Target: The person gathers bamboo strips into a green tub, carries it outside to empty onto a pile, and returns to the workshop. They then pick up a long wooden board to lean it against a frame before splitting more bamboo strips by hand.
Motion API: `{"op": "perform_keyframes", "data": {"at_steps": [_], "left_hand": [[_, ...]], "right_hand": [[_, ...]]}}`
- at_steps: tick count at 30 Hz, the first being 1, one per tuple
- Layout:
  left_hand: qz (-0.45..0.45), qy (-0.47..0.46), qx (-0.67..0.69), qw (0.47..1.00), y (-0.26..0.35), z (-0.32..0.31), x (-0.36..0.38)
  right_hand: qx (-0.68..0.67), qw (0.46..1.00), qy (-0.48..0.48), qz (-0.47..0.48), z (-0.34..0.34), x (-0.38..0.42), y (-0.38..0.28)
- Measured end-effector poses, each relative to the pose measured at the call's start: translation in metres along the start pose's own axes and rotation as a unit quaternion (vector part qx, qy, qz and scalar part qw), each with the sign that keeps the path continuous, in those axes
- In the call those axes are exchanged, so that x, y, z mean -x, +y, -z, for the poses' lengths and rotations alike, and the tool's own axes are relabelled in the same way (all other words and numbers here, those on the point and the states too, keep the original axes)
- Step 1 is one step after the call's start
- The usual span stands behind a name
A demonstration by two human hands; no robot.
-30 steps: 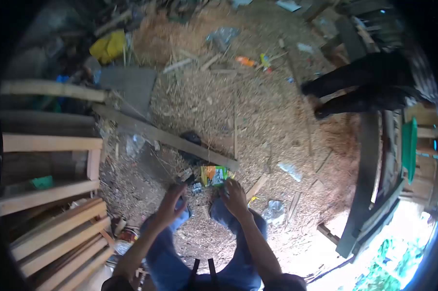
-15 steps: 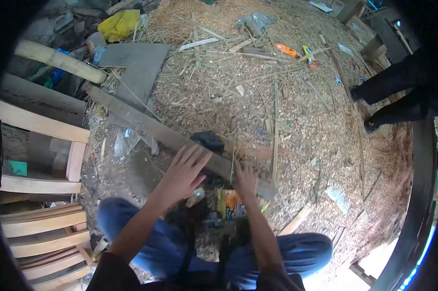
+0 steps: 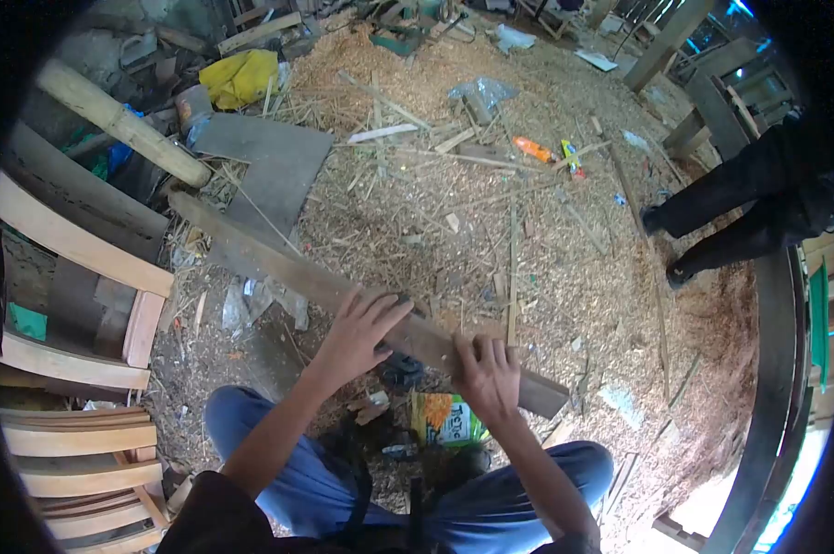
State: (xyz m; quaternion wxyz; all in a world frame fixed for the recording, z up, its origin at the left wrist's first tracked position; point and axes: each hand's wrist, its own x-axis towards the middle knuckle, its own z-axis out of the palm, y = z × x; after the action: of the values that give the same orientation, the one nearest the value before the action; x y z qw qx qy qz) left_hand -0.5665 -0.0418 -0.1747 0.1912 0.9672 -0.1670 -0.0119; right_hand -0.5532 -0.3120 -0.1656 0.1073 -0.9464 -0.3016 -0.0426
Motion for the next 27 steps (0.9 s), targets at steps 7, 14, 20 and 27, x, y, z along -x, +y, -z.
{"op": "perform_keyframes", "data": {"at_steps": [7,14,20,27], "left_hand": [[-0.03,-0.029,-0.011,0.999,-0.017,-0.021,-0.011],[-0.054,-0.073,-0.02,0.996,-0.025,-0.047,-0.011],[-0.033,-0.072,-0.081,0.994,-0.01,-0.035,-0.009],[0.121,-0.029,-0.107,0.986,0.002,-0.033,0.069]], "right_hand": [[-0.055,0.998,-0.03,0.011,-0.009,-0.009,-0.005],[-0.067,0.991,-0.117,-0.022,-0.033,0.017,0.021],[-0.169,0.971,-0.153,-0.071,-0.039,0.006,0.026],[-0.27,0.91,-0.312,-0.028,-0.066,0.013,0.017]]}}
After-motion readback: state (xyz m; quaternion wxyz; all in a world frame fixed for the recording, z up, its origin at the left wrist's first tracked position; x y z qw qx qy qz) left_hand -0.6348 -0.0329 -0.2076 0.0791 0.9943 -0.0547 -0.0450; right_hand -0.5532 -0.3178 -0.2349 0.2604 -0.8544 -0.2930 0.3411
